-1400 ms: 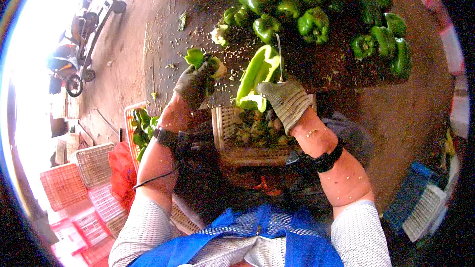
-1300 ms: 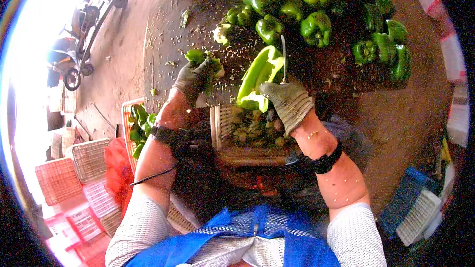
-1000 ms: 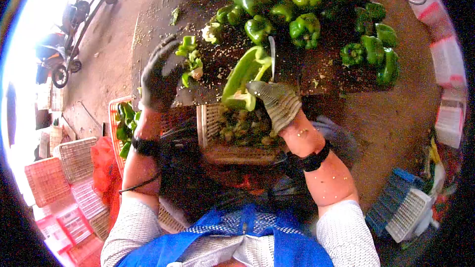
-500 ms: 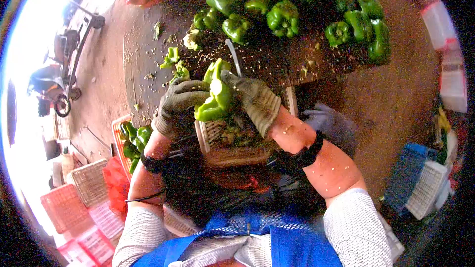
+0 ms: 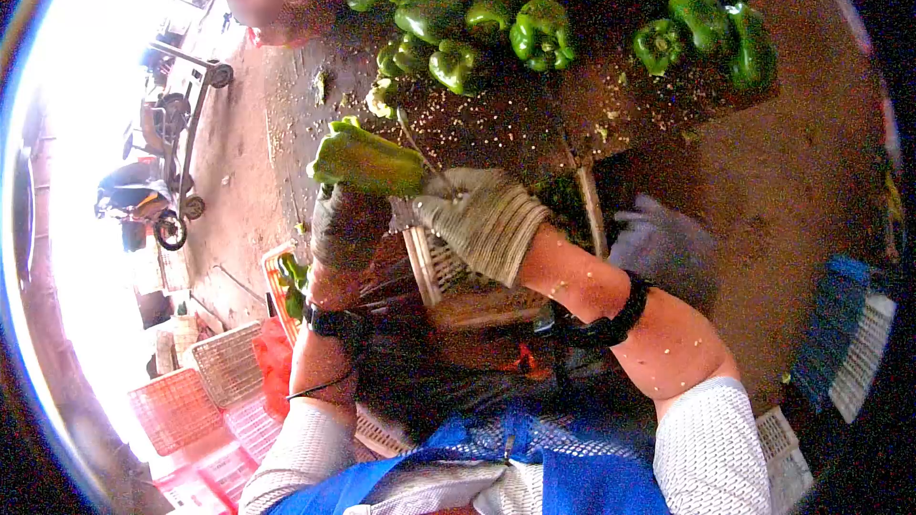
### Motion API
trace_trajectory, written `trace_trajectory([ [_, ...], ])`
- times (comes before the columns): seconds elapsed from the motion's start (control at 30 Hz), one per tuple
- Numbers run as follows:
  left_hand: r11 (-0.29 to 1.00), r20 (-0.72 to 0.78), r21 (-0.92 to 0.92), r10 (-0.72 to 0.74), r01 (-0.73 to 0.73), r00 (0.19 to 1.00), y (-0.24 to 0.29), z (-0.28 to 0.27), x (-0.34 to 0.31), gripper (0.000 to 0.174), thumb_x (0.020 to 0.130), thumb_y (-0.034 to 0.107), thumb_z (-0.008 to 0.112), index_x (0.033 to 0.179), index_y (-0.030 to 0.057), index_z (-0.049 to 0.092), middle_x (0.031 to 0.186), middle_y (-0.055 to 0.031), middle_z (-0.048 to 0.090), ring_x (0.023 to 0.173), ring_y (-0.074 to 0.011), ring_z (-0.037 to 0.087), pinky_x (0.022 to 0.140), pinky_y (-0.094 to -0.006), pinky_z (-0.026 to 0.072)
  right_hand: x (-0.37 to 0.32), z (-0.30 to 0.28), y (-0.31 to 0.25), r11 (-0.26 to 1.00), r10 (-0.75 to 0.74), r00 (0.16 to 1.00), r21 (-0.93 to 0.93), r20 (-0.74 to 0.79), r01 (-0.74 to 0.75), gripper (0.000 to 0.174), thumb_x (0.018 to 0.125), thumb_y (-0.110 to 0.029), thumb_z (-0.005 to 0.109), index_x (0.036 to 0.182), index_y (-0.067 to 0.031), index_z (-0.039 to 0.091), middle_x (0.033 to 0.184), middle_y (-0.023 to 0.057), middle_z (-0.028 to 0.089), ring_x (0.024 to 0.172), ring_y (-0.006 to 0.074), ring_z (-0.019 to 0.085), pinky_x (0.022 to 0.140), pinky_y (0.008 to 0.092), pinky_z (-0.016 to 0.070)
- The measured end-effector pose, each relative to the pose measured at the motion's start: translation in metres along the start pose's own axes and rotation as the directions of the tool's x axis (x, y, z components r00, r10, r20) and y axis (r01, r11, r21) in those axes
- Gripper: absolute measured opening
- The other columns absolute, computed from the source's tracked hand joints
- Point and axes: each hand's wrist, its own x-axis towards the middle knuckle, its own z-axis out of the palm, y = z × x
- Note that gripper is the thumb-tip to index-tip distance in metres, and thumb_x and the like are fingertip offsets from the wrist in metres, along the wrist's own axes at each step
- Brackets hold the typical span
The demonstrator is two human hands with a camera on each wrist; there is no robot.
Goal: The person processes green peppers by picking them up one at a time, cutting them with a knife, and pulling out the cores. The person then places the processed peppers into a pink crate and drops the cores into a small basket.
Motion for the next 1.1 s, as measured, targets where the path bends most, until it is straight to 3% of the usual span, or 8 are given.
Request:
trace_trajectory([
  [0.13,0.911,-0.012,0.408,0.075,-0.064,0.997,-0.003,-0.009,-0.001,0.027,0.079,0.001,0.074,0.103,0.0043,0.062,0.105,-0.0061,0.062,0.084,-0.0163,0.061,0.07,-0.0286,0.0515,0.001,-0.003,0.005,0.997,0.026,1.0,-0.078,0.011,-0.025,0.021,0.089,-0.02,0.062,0.092,-0.0007,0.068,0.07,0.0036,0.065,0.06,0.0094,0.059,0.055,0.0274,0.0485],
  [0.23,0.419,0.294,0.821,0.271,-0.388,0.916,-0.002,-0.001,-0.002,0.031,0.074,-0.004,0.075,0.1,0.0035,0.061,0.102,-0.0076,0.061,0.09,-0.0189,0.06,0.076,-0.0307,0.0508,0.007,-0.003,0.014,0.935,-0.08,0.99,-0.335,0.115,0.114,0.02,0.088,-0.02,0.061,0.087,-0.0012,0.067,0.07,0.0045,0.066,0.057,0.0089,0.059,0.054,0.0276,0.0487],
  [0.33,0.257,0.473,0.787,0.333,-0.561,0.816,-0.003,0.002,-0.001,0.033,0.07,-0.002,0.077,0.097,0.0035,0.06,0.098,-0.0089,0.061,0.09,-0.0224,0.061,0.08,-0.0318,0.05,0.013,0.003,0.02,0.941,0.058,0.981,-0.337,0.183,0.007,0.019,0.09,-0.02,0.06,0.084,-0.0027,0.066,0.073,0.0065,0.066,0.057,0.0116,0.061,0.053,0.0275,0.049],
  [0.53,-0.005,0.571,0.796,0.334,-0.605,0.75,0.012,0.008,-0.005,0.033,0.069,0.006,0.08,0.094,0.0058,0.06,0.095,-0.0123,0.063,0.087,-0.0279,0.064,0.076,-0.0336,0.0517,0.024,0.02,0.033,0.697,-0.414,0.876,-0.532,0.248,0.48,0.018,0.089,-0.02,0.054,0.098,-0.01,0.066,0.089,0.0111,0.067,0.084,0.0268,0.065,0.075,0.0382,0.0527],
  [0.67,0.022,0.544,0.815,0.316,-0.579,0.778,0.019,-0.01,-0.004,0.028,0.079,0.005,0.071,0.103,0.0044,0.057,0.096,-0.011,0.063,0.083,-0.0227,0.063,0.067,-0.0305,0.053,0.046,0.032,0.043,0.47,-0.218,0.882,-0.747,0.418,0.47,0.03,0.088,-0.02,0.05,0.113,-0.0089,0.063,0.108,0.0129,0.067,0.096,0.0304,0.064,0.085,0.0416,0.0512],
  [0.73,0.376,0.423,0.757,0.342,-0.535,0.839,0.02,-0.012,-0.006,0.028,0.088,0.011,0.066,0.112,0.0033,0.055,0.097,-0.0094,0.064,0.078,-0.0175,0.063,0.057,-0.0272,0.0536,0.068,0.051,0.106,0.39,-0.285,0.839,-0.744,0.463,0.543,0.03,0.085,-0.019,0.053,0.11,-0.0081,0.066,0.104,0.014,0.068,0.092,0.0326,0.066,0.08,0.0429,0.0527],
  [0.77,0.825,0.108,0.463,0.309,-0.322,0.945,0.014,-0.006,-0.008,0.03,0.089,0.016,0.067,0.113,0.0034,0.055,0.097,-0.0093,0.064,0.076,-0.0177,0.062,0.056,-0.0271,0.0529,0.068,0.053,0.115,0.346,-0.252,0.838,-0.764,0.484,0.545,0.029,0.084,-0.018,0.053,0.107,-0.0078,0.067,0.102,0.0146,0.069,0.089,0.0336,0.066,0.077,0.0438,0.0533],
  [1.1,0.982,-0.07,0.166,-0.081,0.092,0.994,0.02,-0.042,0.025,0.03,0.096,0.033,0.058,0.104,0.004,0.061,0.095,-0.0056,0.064,0.084,-0.016,0.059,0.073,-0.0259,0.0475,0.065,0.042,0.106,0.236,0.17,0.835,-0.844,0.524,0.481,0.026,0.088,-0.014,0.051,0.101,-0.0013,0.07,0.095,0.0157,0.07,0.077,0.0314,0.068,0.065,0.0423,0.0552],
])
